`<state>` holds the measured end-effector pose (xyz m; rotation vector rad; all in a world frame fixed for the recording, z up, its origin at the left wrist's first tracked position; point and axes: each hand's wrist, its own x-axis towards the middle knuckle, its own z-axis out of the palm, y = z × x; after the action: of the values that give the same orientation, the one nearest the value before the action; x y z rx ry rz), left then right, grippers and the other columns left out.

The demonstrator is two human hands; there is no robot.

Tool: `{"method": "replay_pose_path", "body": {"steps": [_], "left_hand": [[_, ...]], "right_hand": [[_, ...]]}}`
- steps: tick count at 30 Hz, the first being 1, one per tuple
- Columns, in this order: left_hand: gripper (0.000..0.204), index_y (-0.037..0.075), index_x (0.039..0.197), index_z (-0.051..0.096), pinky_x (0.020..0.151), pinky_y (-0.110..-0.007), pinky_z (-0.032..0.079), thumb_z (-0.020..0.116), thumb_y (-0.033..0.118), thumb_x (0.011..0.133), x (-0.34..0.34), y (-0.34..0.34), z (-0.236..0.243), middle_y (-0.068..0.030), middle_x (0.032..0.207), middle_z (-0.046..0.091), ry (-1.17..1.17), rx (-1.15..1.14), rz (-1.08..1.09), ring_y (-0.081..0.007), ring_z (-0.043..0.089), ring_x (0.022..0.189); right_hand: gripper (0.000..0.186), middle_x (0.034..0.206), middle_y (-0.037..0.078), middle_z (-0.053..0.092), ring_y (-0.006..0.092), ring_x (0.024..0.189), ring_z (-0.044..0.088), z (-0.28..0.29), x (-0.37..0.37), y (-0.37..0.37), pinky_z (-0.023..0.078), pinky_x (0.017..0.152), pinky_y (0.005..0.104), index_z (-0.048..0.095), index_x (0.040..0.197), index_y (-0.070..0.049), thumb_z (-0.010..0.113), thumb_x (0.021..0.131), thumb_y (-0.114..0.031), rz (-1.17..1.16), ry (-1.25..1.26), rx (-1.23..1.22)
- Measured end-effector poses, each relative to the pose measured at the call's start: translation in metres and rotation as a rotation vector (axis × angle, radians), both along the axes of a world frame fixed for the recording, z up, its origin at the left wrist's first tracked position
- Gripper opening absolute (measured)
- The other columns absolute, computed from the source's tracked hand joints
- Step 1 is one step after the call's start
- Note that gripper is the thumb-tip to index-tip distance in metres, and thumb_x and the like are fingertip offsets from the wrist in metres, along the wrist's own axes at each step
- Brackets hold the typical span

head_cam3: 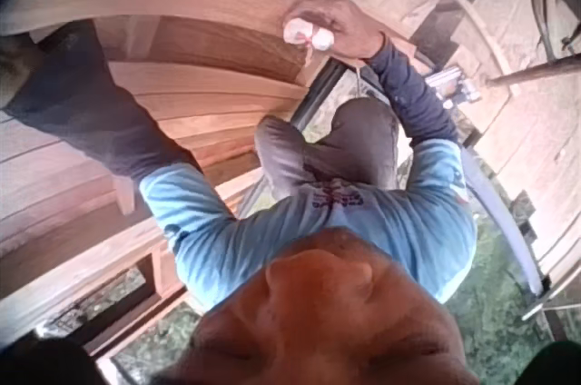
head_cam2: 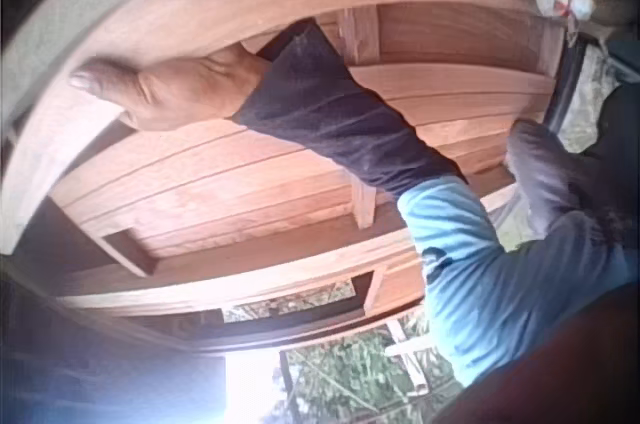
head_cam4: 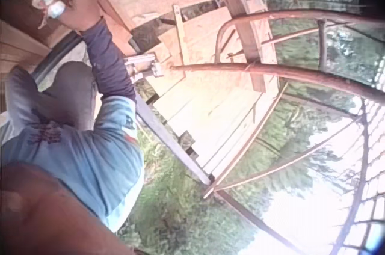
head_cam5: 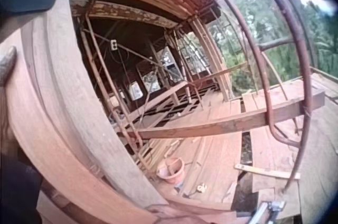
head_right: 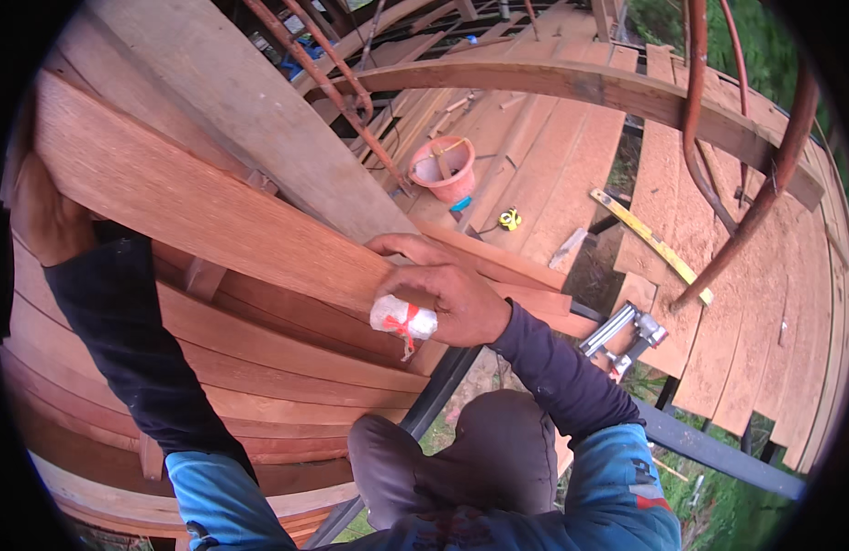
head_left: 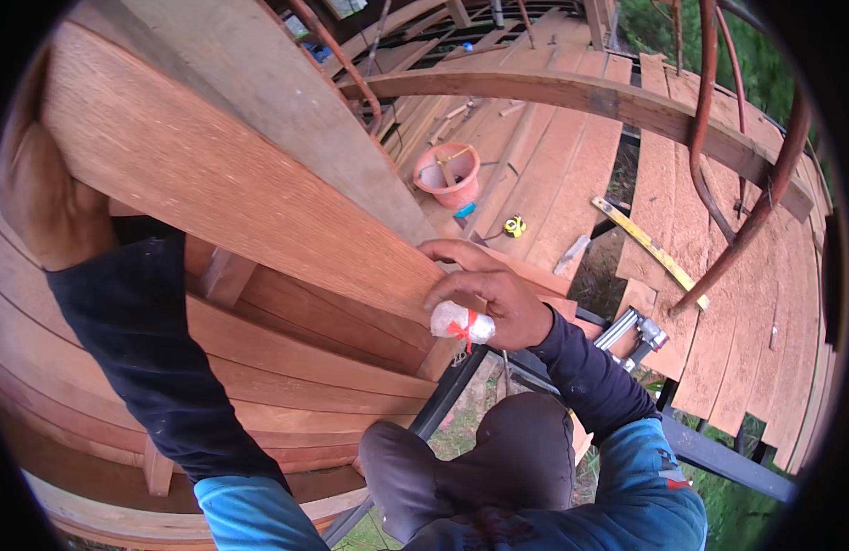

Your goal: The person walks across a wooden construction site and installs wooden planks onto a curved frame using a pneumatic nail gun. They position each plank and drive nails to secure it in place.

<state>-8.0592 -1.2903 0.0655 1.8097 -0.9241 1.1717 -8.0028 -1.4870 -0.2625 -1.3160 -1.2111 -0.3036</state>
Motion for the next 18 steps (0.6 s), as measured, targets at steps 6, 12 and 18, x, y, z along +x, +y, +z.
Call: {"method": "replay_pose_path", "body": {"steps": [6,12,18], "left_hand": [[0.045,-0.008,0.11,0.053,0.078,-0.03,0.052,0.071,0.023,0.083,-0.033,0.018,-0.077,-0.0178,0.098,0.062,-0.018,-0.39,0.291,-0.0218,0.062,0.09],[0.071,-0.006,0.129,0.033,0.079,-0.031,0.053,0.074,0.022,0.079,-0.048,0.025,-0.081,-0.0213,0.116,0.053,0.074,-0.29,0.398,-0.0249,0.058,0.102],[0.09,0.011,0.143,0.027,0.103,-0.045,0.036,0.079,0.026,0.071,-0.048,0.059,-0.047,-0.0252,0.14,0.029,-0.321,0.188,1.075,-0.0373,0.034,0.129]], "right_hand": [[0.018,0.084,0.009,0.061,0.0178,0.082,0.058,-0.055,-0.012,0.062,0.044,0.078,0.0287,0.067,0.09,-0.001,0.072,0.075,-0.01,0.276,0.236,-0.06],[0.008,0.084,0.005,0.062,0.0129,0.079,0.058,-0.1,-0.019,0.11,0.045,0.07,0.0254,0.07,0.085,0.0,0.069,0.077,-0.002,0.233,0.399,-0.013],[0.008,0.085,0.007,0.064,0.0147,0.078,0.06,-0.089,-0.011,0.149,0.049,0.068,0.0283,0.07,0.084,0.0,0.065,0.078,-0.001,0.213,0.42,0.035]]}}
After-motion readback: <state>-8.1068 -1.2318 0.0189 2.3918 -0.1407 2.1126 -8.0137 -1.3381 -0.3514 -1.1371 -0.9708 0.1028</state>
